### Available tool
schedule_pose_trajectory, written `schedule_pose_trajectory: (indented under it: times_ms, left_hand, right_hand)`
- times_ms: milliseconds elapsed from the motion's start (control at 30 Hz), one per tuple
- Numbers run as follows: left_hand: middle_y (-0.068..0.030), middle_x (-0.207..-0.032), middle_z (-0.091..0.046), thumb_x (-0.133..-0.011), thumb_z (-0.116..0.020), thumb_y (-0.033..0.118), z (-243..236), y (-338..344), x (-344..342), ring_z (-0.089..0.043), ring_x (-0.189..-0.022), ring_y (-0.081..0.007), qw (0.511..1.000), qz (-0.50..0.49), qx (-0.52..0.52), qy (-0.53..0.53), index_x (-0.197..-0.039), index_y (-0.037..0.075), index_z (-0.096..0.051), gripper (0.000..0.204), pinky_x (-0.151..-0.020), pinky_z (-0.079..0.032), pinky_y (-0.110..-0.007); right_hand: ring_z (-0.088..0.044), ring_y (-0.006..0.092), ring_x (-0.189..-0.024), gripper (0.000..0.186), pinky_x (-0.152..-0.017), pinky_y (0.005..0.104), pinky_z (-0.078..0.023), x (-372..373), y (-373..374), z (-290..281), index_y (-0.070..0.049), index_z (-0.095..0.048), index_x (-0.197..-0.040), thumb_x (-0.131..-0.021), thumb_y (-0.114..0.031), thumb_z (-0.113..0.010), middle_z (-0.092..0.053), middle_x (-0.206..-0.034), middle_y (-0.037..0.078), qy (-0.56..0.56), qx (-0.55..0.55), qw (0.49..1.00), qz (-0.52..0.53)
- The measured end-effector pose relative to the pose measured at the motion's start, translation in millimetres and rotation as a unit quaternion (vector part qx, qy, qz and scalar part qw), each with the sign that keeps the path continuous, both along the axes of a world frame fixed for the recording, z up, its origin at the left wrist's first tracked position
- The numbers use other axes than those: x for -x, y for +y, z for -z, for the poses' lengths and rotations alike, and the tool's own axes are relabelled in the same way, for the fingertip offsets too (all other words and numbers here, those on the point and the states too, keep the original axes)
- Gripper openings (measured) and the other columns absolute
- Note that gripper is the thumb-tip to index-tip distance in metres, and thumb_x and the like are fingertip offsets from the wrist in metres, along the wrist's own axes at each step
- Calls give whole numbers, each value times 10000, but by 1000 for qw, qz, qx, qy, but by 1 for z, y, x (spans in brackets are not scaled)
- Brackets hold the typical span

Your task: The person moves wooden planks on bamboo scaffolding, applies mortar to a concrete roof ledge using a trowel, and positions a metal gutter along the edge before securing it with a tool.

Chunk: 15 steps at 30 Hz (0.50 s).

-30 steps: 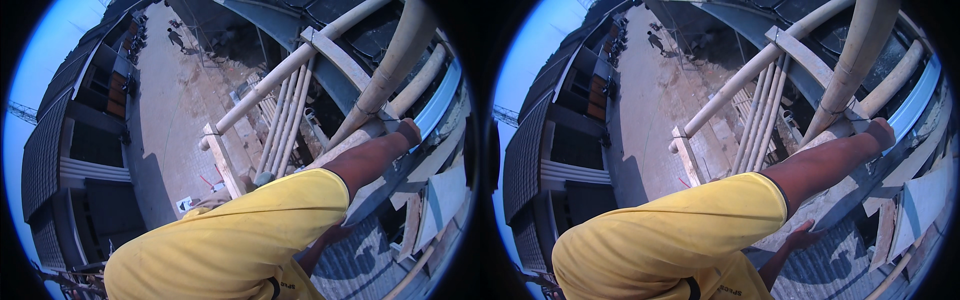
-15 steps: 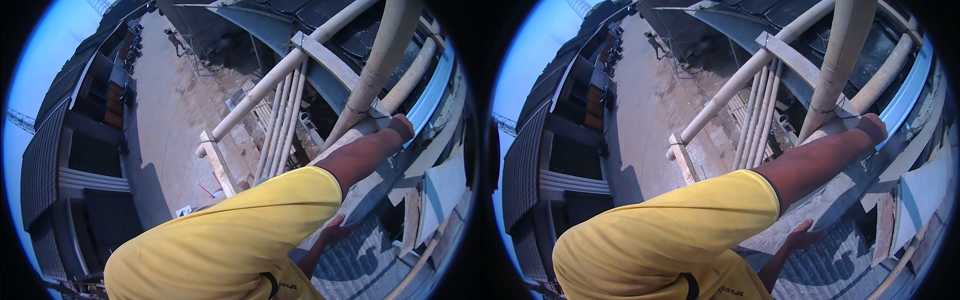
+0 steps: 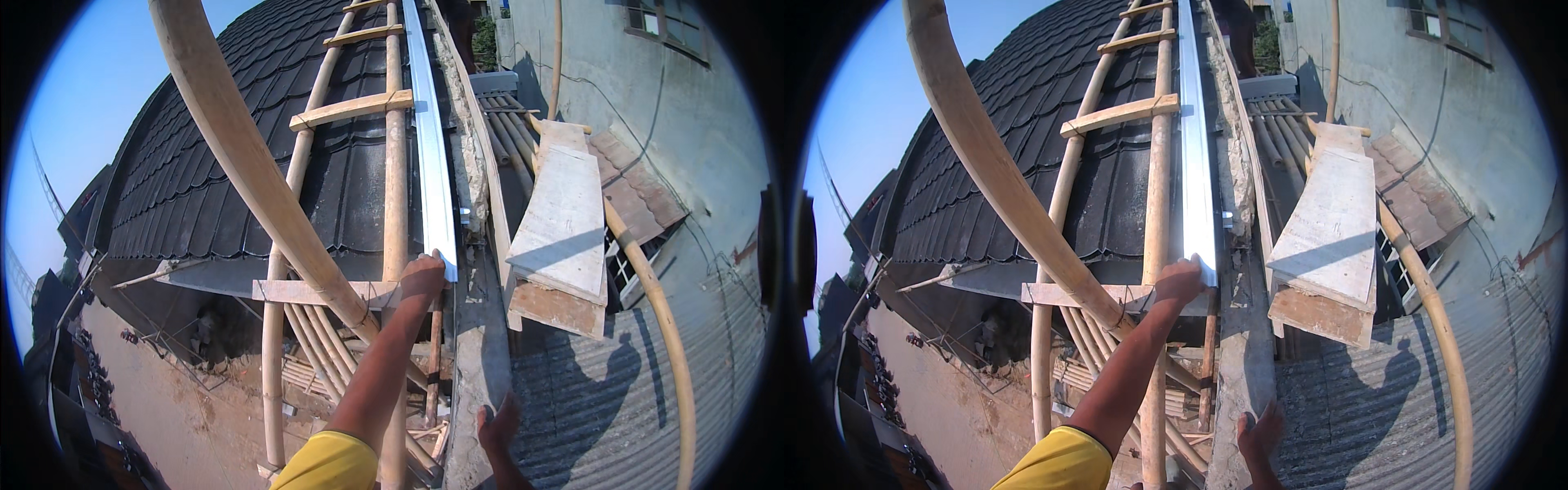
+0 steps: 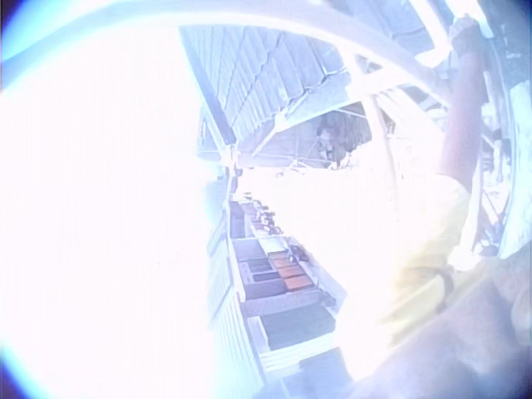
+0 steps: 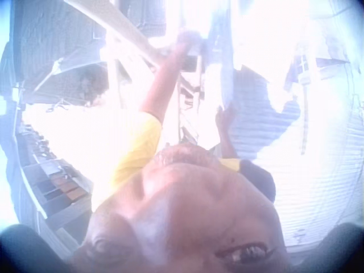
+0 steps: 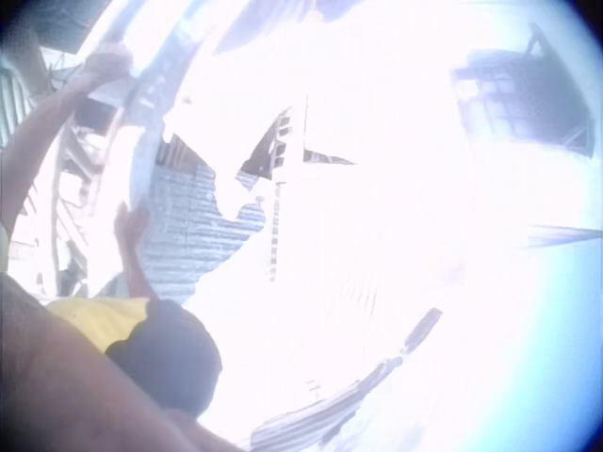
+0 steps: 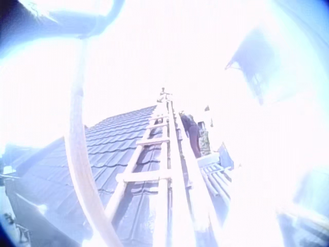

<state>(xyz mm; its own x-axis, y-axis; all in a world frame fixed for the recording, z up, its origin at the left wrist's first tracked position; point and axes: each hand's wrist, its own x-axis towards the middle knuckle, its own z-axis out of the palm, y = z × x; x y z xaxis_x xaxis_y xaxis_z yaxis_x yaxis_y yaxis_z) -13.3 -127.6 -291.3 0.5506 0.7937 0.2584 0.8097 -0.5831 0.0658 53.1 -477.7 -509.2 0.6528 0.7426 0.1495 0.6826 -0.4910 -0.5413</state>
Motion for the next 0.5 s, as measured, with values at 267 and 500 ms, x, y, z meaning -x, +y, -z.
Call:
schedule_pose_trajectory:
  times_ms: [267,500]
  left_hand:
    - [-164,-889,-649,-714,-819,374,-11,-10,11,-690,-810,-333,1000,-13,8,27,-1110,26,-556,590,-649,-563,-408]
    - [-168,-872,-648,-730,-807,360,-5,-10,9,-688,-791,-339,1000,-8,-4,15,-1057,32,-557,526,-657,-559,-419]
  right_hand:
    - [-369,477,-1293,852,-1061,569,-293,7,-3,2,53,-294,-1437,-817,-414,-645,-373,-1404,319,-22,-18,999,-15]
    - [-363,477,-1296,846,-1053,577,-300,9,-5,-11,46,-288,-1440,-825,-416,-639,-363,-1406,320,9,-14,1000,-8]
